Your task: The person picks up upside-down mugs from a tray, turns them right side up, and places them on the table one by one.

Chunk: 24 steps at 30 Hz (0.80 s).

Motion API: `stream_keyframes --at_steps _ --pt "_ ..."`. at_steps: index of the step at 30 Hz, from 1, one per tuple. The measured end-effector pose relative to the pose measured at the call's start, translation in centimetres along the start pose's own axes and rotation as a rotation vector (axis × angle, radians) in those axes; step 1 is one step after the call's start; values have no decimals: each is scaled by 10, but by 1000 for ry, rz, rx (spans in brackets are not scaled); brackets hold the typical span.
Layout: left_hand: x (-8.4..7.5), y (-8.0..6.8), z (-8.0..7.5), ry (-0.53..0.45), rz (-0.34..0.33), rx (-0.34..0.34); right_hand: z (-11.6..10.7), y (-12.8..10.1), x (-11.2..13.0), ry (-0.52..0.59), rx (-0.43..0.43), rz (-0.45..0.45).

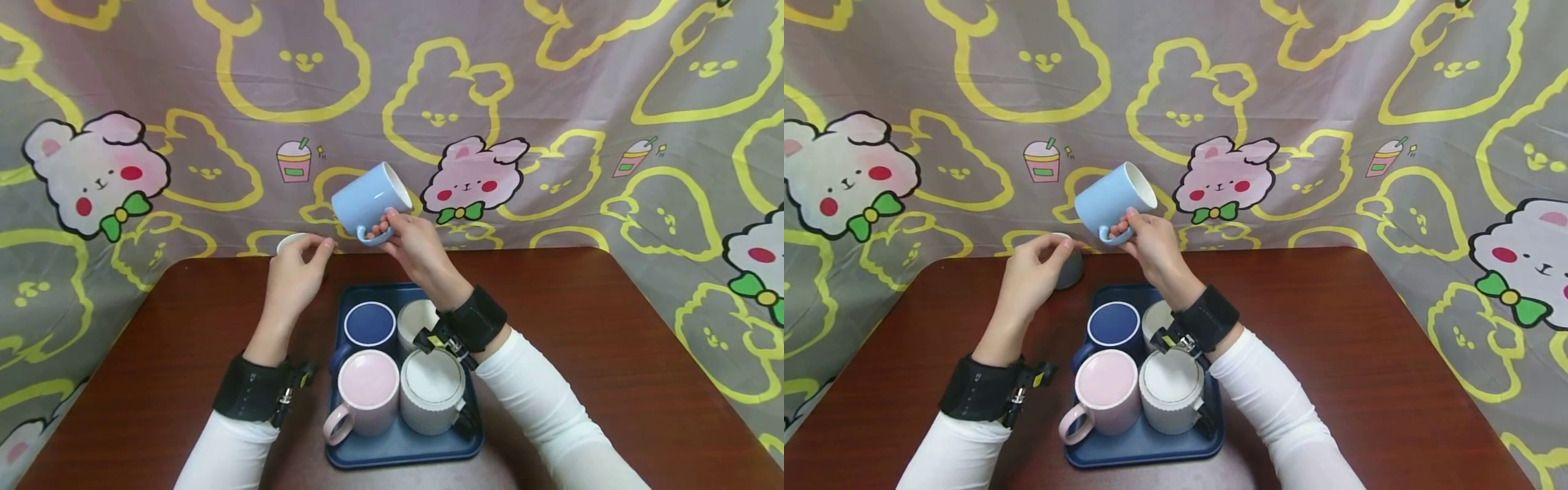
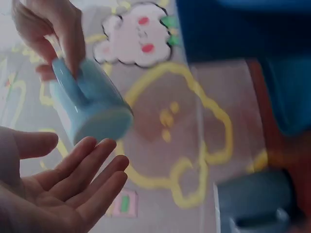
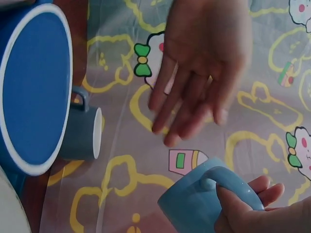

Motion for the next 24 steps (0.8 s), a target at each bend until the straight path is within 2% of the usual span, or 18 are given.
stream_keyframes --at_steps 4,11,16,24 --pt "21 -6 5 53 1 -6 2 6 -3 -4 -2 0" --pt "49 -19 26 168 29 17 6 15 -9 -69 -4 4" --pt "62 -29 40 256 46 116 6 21 -12 -82 -23 -2" --pt "74 -43 58 407 66 277 8 34 -15 -189 -58 7"
Point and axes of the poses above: each hand's wrist, its own y-axis towards the middle knuckle, its own z-axis out of the palm, x = y × z, the point moved 7 cm from there along y, towards the middle knuckle, and after that the axes turned 13 degrees about y, right-handed, at the moved point
